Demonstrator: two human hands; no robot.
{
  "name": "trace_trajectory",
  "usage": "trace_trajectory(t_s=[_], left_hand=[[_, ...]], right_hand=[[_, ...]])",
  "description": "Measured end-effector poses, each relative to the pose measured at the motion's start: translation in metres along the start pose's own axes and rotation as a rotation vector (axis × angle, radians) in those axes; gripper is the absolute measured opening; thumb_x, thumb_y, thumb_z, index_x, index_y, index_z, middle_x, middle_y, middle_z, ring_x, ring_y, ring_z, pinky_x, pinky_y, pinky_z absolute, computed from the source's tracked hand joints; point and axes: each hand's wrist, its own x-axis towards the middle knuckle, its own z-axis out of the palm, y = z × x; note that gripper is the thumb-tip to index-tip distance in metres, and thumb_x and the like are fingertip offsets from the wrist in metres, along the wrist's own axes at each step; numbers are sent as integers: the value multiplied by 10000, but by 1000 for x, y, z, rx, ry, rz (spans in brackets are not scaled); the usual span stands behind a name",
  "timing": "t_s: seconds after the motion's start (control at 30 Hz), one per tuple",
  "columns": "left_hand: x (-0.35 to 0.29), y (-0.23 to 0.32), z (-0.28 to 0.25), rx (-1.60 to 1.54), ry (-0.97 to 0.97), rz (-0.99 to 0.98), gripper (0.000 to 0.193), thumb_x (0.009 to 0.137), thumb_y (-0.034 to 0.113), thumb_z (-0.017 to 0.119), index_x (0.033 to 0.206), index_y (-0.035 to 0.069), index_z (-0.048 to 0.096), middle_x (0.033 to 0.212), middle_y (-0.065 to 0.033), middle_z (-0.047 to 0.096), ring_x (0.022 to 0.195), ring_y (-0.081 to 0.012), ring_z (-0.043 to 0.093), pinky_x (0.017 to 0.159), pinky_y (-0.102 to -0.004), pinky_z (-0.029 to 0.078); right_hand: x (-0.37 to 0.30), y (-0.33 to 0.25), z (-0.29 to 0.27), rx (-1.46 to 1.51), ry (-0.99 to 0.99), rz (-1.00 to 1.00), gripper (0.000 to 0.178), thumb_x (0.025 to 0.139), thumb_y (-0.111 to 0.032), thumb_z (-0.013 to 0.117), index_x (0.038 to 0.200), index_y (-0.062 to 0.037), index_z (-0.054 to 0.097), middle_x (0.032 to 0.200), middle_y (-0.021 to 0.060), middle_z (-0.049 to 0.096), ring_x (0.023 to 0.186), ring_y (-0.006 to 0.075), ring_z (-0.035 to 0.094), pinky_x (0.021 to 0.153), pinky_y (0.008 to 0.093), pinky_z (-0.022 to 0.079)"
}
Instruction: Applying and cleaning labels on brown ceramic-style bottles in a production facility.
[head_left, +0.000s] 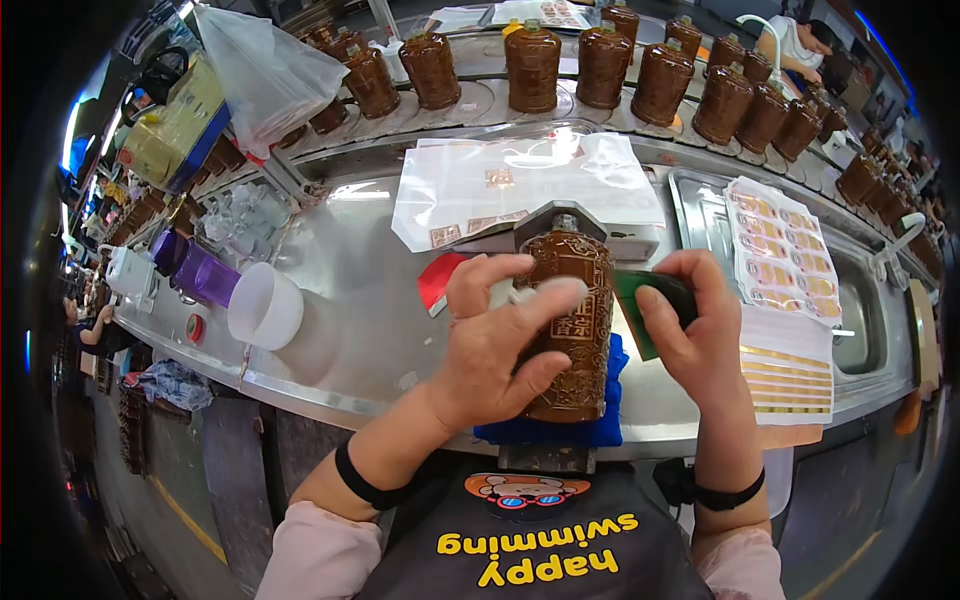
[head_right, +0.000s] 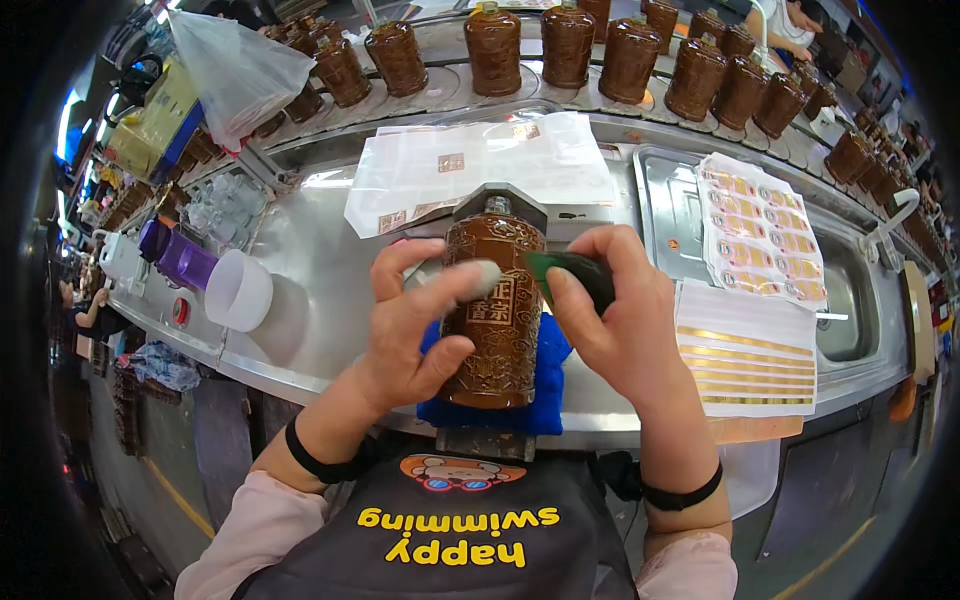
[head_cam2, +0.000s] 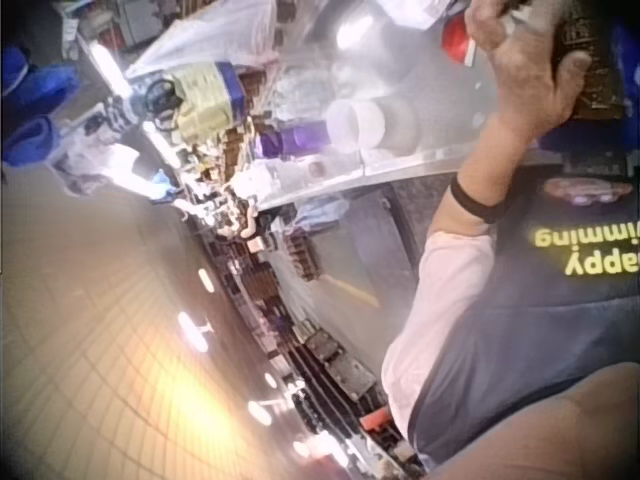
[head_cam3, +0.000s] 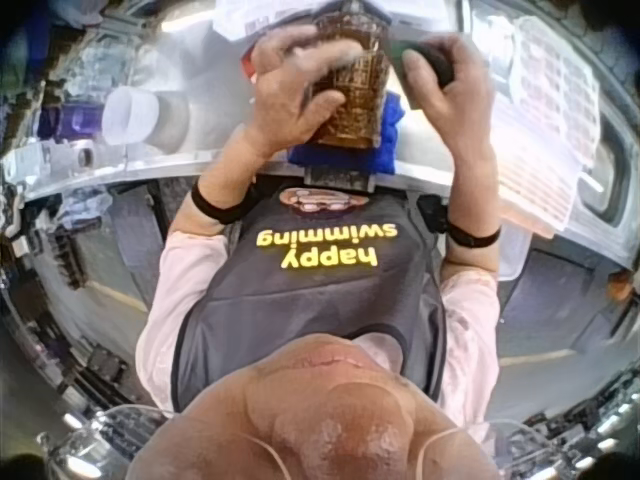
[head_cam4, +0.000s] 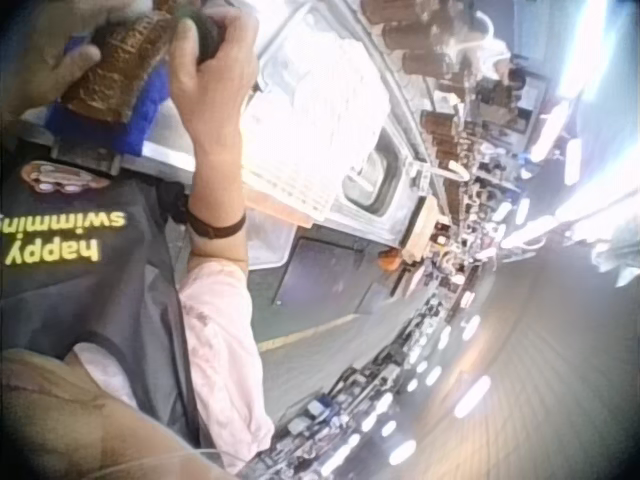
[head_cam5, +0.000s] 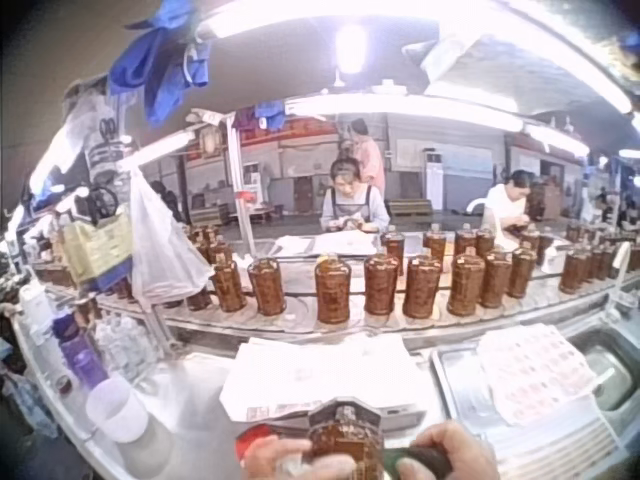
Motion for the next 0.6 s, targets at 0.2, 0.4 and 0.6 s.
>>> trace_trajectory(t_s=[0.2,0.4,0.6], left_hand=[[-4,10,-12,138,-221,102,486,932,473,519,1255,124,622,991,-51,693,1132,-254,508,1074,-493,200],[-44,19,1,-70,42,-102,678,821,501,662,1283,20,535,1260,-136,575,1136,-316,466,1020,-518,271],[-63,30,12,-31,94,-235,794,675,344,806,1334,43,480,1259,-151,518,1185,-335,423,1014,-539,266]], right_hand=[[28,7,8,117,-198,-163,170,814,-120,673,925,-14,602,730,118,621,633,193,610,590,297,476],[41,0,16,-231,-163,-460,170,746,-111,700,900,-73,639,806,54,576,733,200,558,678,308,442],[30,-23,18,40,-493,-428,144,737,-99,701,831,-57,601,777,120,585,730,325,594,660,413,462]])
